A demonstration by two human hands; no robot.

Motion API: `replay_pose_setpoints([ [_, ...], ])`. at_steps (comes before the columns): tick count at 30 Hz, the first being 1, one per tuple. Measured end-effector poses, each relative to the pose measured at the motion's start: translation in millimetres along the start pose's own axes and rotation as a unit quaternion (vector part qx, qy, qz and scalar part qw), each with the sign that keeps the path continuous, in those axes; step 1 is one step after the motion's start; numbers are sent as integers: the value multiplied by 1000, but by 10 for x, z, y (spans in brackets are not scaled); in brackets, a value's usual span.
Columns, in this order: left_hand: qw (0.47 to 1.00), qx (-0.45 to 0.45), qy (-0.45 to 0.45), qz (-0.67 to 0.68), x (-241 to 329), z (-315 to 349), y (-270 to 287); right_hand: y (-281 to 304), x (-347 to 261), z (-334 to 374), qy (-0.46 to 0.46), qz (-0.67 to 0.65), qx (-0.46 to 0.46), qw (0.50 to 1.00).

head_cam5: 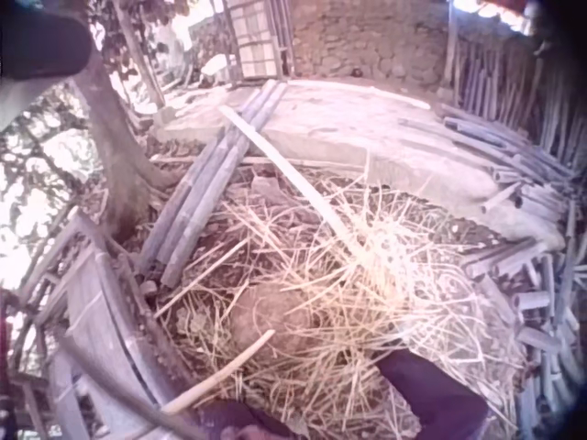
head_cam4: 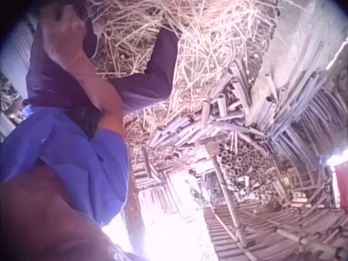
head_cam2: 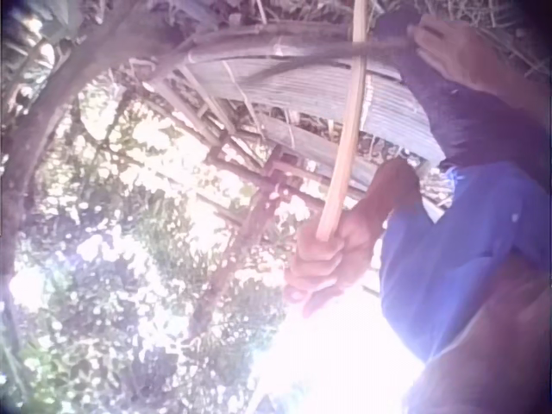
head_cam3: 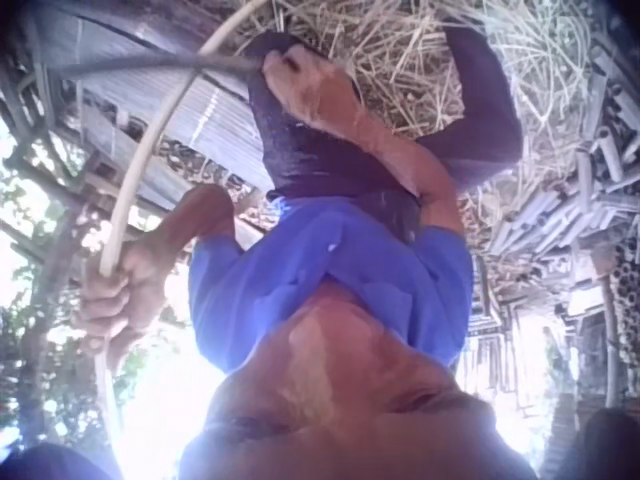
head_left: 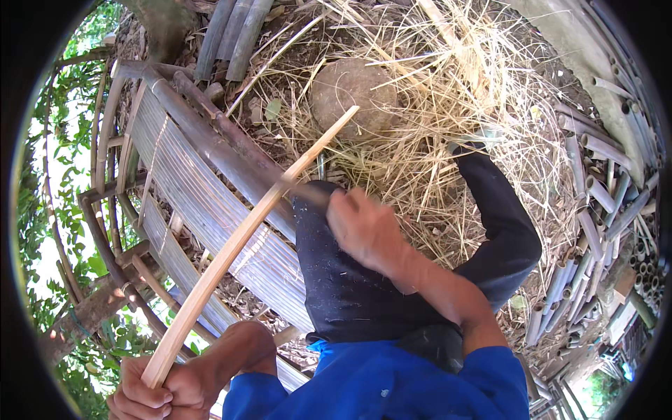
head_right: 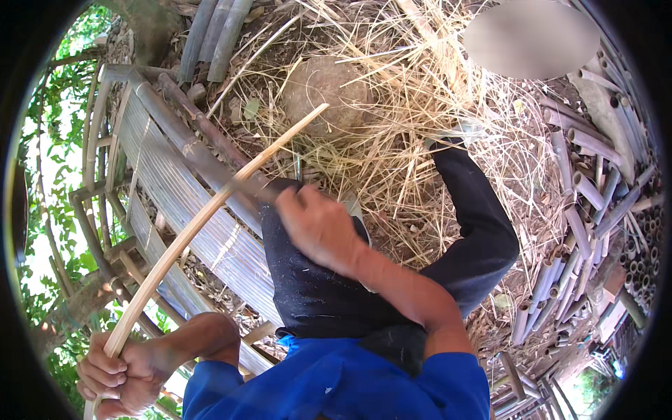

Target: The person shaves and smooths long bamboo strips using a large blade, then fits them into a bamboo frame.

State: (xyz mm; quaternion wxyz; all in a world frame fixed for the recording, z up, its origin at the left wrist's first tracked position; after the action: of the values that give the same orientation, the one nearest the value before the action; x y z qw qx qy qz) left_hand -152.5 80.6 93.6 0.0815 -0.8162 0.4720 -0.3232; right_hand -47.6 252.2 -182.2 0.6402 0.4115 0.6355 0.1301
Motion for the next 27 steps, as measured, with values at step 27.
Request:
replay_pose_setpoints([
  [27,977,12,-121,-173,-369,-44,512,-312,2377,52,-287,-39,-52,956],
])
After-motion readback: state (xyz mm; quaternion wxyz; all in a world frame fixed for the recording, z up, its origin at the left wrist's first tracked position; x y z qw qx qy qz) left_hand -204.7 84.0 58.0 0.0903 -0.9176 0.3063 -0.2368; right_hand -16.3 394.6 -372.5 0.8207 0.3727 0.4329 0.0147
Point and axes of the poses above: each hand's wrist, its own z-axis away from the middle knuckle, its own y-axis out of the back of the hand, x = y × z, the point moved 7 cm from there along -z, towards the middle knuckle, and after that the axes turned 4 degrees about -x, right-handed, at the moved point
